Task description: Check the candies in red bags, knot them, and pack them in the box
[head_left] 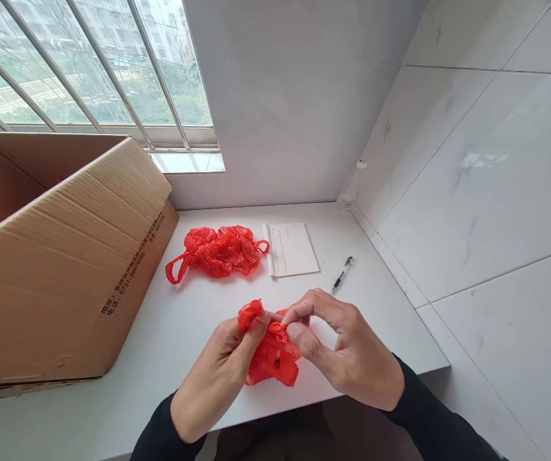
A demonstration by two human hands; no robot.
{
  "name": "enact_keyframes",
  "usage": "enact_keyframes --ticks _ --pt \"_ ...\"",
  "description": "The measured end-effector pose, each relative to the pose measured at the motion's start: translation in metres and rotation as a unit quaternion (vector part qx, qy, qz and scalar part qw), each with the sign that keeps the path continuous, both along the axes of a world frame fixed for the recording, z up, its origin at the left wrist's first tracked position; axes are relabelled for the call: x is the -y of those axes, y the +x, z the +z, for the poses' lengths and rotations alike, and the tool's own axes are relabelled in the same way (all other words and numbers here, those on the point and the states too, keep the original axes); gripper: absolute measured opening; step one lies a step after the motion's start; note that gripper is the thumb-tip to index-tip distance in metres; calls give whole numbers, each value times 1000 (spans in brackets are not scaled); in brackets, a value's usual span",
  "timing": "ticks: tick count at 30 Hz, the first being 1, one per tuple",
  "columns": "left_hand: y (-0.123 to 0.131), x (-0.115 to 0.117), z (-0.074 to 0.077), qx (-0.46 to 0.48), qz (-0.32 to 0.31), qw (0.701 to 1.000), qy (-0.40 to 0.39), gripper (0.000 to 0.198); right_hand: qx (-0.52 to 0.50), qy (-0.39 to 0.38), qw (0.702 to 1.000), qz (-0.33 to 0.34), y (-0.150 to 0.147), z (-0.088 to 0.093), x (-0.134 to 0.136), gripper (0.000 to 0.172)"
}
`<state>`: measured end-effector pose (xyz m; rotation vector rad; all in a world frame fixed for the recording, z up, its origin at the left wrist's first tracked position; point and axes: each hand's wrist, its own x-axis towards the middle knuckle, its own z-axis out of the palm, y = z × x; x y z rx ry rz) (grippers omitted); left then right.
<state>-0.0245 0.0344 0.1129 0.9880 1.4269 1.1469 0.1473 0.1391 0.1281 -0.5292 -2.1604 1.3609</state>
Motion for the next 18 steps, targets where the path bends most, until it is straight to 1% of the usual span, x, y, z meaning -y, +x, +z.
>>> enact_keyframes --ticks 4,8,10,12,14,16,18 --pt "1 -1 2 -6 -23 1000 0 37 -3 -10 1000 3 3 1 3 7" --pt "-6 1 -2 39 10 999 -36 39 -7 2 1000 2 6 1 8 8" --pt "-9 3 -3 74 25 996 -38 37 -10 22 1000 16 7 -1 10 11" --pt "-11 5 -3 89 11 996 -27 30 -8 56 997 45 7 -3 11 14" --pt "-11 7 -2 76 -7 997 -17 22 -2 78 995 55 7 -6 11 14" --pt "-10 8 1 55 -18 998 -14 17 -4 86 996 25 5 -10 8 16" --pt "-8 10 3 41 -30 999 -4 16 -10 86 996 -5 1 -15 3 27"
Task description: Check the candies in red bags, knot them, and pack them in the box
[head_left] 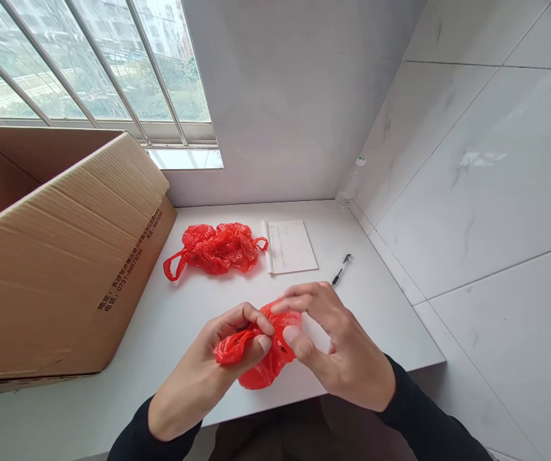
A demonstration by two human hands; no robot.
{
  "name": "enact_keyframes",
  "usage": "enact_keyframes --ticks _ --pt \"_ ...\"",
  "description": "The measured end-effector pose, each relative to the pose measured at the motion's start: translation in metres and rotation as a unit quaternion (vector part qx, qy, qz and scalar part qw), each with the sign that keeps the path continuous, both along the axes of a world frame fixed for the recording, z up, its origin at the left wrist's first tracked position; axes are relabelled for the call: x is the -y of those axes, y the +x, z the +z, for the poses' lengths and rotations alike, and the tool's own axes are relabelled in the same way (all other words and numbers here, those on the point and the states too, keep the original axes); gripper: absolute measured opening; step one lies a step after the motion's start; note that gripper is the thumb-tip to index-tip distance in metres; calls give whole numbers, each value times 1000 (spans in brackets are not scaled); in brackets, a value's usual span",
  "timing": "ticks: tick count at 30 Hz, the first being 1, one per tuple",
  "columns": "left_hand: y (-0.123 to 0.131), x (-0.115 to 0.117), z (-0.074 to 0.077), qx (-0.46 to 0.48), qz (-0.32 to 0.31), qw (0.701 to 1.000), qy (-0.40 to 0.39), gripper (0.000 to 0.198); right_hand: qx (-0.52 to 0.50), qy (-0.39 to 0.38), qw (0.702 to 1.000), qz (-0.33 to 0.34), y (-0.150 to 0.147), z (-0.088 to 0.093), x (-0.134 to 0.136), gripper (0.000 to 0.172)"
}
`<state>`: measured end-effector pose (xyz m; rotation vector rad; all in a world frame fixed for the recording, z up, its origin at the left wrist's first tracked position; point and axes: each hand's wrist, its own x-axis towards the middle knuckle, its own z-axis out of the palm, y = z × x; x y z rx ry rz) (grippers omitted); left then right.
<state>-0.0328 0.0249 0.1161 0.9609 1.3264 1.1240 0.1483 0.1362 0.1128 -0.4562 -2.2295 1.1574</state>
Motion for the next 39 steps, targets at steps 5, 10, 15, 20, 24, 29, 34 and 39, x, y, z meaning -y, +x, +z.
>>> enact_keyframes --ticks 5,10,15,20,24,29,34,39 --pt "4 4 0 -52 -35 998 27 5 41 -127 987 87 -8 -15 -11 44" --pt "7 5 -16 -321 59 938 118 34 74 -249 962 81 -9 -25 -8 35" --pt "11 4 -36 -453 105 857 224 30 105 -337 926 132 -14 -41 -6 40" --pt "10 7 -41 -461 107 843 255 29 106 -335 928 126 -16 -45 -11 29" --pt "4 9 -45 -485 125 828 252 29 74 -270 958 67 -13 -36 -12 22" --pt "4 9 -51 -500 130 811 274 21 87 -277 951 108 -17 -39 -9 28" --pt "8 8 -47 -482 121 821 279 26 72 -287 950 99 -20 -41 -8 22" --pt "11 10 -47 -458 126 834 280 39 24 -314 948 51 -17 -35 -11 12"
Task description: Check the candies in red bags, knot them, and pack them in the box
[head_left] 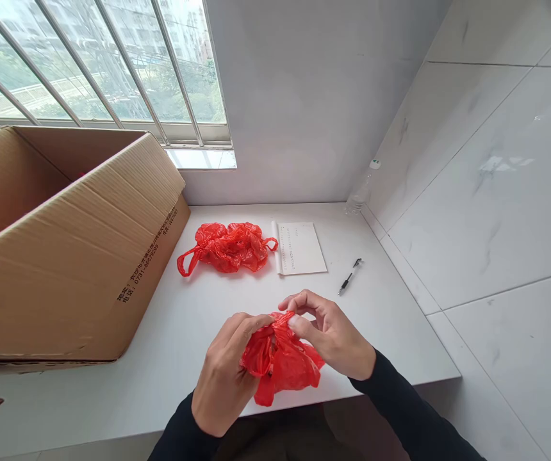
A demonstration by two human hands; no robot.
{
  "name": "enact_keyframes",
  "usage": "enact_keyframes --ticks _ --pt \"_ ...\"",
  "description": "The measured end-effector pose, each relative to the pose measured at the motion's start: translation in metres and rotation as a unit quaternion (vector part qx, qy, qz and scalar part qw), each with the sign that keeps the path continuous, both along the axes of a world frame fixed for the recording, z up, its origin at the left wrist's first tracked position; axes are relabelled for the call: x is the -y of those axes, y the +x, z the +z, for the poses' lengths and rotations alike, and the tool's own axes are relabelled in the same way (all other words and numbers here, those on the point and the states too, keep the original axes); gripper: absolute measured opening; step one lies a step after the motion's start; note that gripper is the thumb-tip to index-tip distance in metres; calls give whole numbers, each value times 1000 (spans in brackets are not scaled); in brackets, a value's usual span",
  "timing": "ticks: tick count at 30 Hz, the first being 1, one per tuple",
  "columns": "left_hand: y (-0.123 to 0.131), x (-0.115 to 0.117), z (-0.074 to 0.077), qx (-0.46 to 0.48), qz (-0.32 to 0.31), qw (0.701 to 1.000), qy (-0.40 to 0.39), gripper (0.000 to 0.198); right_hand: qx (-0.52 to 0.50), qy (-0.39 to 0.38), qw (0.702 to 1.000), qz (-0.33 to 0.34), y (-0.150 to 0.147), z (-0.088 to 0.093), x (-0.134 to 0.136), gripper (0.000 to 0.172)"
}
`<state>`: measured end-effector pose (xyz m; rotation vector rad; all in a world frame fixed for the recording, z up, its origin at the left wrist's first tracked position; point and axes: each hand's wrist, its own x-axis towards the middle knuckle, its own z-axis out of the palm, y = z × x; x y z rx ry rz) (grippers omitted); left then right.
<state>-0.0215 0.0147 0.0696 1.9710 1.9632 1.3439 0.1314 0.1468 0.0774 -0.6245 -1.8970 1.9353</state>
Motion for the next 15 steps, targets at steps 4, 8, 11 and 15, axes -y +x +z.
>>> enact_keyframes --ticks 4,8,11,15 --pt "1 1 -5 29 30 999 15 36 0 -14 1000 15 -2 -3 4 13" --pt "1 2 -9 51 33 997 38 39 -11 -72 995 65 -6 -8 5 32" --pt "0 3 -10 59 14 997 54 43 -28 -37 998 34 -6 -7 3 28" --pt "-3 7 -12 56 1 997 54 45 -34 22 999 -14 -4 0 2 21"
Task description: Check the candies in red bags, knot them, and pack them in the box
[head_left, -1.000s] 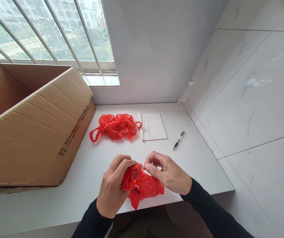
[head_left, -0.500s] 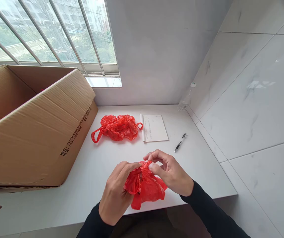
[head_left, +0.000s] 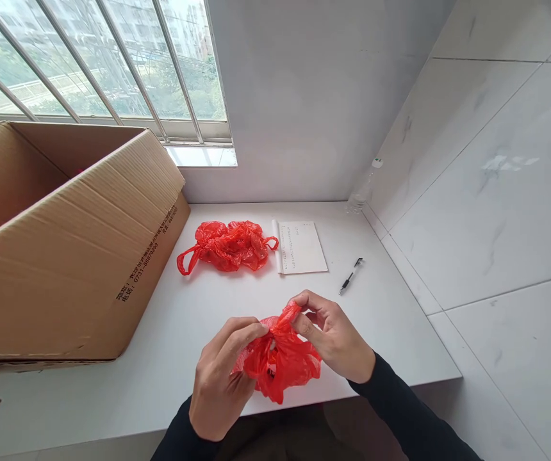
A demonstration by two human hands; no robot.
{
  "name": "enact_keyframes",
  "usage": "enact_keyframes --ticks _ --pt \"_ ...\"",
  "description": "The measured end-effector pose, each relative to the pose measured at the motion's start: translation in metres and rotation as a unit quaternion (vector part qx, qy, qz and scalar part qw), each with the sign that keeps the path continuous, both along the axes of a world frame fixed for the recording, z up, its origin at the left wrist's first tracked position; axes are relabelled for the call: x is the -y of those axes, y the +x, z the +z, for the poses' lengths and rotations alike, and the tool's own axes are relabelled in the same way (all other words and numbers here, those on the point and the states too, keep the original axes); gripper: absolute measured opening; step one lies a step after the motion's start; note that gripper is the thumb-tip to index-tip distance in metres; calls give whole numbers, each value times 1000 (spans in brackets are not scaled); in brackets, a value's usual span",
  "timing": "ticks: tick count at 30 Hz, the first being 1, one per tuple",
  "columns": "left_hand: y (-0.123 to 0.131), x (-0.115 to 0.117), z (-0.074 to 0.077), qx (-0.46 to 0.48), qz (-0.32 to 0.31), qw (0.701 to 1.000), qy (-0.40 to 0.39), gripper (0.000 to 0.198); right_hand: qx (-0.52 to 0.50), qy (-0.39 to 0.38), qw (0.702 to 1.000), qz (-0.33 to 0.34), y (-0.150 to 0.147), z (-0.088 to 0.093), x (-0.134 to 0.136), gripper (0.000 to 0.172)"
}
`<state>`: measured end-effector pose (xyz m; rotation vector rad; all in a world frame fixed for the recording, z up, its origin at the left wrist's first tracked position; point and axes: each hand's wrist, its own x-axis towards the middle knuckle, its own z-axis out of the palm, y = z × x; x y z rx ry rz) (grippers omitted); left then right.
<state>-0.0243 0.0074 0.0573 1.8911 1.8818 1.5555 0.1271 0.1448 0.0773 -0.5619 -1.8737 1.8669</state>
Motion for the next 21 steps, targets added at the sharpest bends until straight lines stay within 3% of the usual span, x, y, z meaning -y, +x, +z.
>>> enact_keyframes --ticks 3,5,9,12,15,19,21 --pt "-4 8 -9 -27 16 999 18 56 8 6 1000 -22 2 -4 0 20" --pt "-7 19 -18 -48 38 998 24 59 24 0 999 -45 4 -17 -4 21" --pt "-12 49 -39 -11 156 987 -28 35 66 -20 985 -156 13 -54 -17 28" --pt "-10 62 -48 72 226 967 -92 15 66 -27 981 -180 13 -67 -12 29" --pt "-4 55 -57 134 187 970 -83 17 41 -19 980 -195 5 -65 12 25" --pt "5 30 -80 84 115 983 -119 72 60 64 978 -191 -8 -76 54 16" --pt "9 22 -96 32 92 983 -156 71 82 139 970 -184 -11 -93 69 15"
